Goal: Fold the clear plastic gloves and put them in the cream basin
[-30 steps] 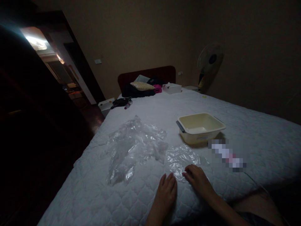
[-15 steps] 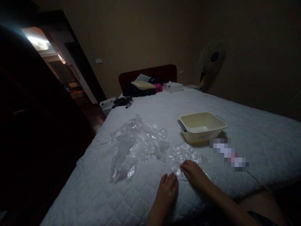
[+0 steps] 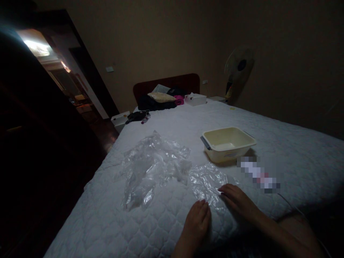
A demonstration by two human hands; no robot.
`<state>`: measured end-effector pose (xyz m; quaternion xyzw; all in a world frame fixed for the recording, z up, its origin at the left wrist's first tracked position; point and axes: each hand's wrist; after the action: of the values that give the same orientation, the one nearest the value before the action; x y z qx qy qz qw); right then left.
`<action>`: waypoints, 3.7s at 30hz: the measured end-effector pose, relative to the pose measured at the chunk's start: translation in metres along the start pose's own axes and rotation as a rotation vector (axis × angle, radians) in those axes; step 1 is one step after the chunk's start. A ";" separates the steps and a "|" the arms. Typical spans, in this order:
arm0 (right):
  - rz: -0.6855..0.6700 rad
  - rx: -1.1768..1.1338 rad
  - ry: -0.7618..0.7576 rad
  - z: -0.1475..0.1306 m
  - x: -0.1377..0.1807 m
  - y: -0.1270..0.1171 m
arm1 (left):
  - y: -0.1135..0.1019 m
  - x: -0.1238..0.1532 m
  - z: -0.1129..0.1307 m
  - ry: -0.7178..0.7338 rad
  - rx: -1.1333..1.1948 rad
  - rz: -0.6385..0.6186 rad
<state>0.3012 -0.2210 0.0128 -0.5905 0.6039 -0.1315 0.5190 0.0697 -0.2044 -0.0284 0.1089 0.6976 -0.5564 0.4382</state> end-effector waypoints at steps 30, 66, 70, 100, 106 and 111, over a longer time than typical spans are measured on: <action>-0.137 0.146 -0.216 -0.029 0.017 -0.006 | 0.020 0.004 0.003 -0.012 -0.020 -0.047; 0.111 0.187 0.153 -0.027 -0.007 0.024 | 0.027 0.010 0.001 0.020 -0.034 -0.204; 0.146 0.220 0.173 -0.028 -0.015 0.028 | 0.028 0.011 0.001 0.032 -0.056 -0.215; 0.012 0.194 -0.012 0.025 0.031 -0.017 | 0.016 -0.007 0.010 0.043 -0.013 -0.033; -0.013 0.300 -0.173 0.027 0.045 -0.014 | 0.030 -0.007 0.015 0.031 -0.016 -0.110; -0.065 0.288 -0.283 0.028 0.040 -0.011 | 0.033 0.000 0.013 0.079 -0.064 -0.215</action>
<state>0.3386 -0.2447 -0.0094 -0.5418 0.4804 -0.1487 0.6735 0.0976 -0.2036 -0.0509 0.0413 0.7392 -0.5728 0.3517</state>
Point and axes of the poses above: each hand's wrist, its own x-axis away from the middle knuckle, its own y-axis out of the palm, z = x × y, and after that the axes turned 3 degrees about -y, right-handed
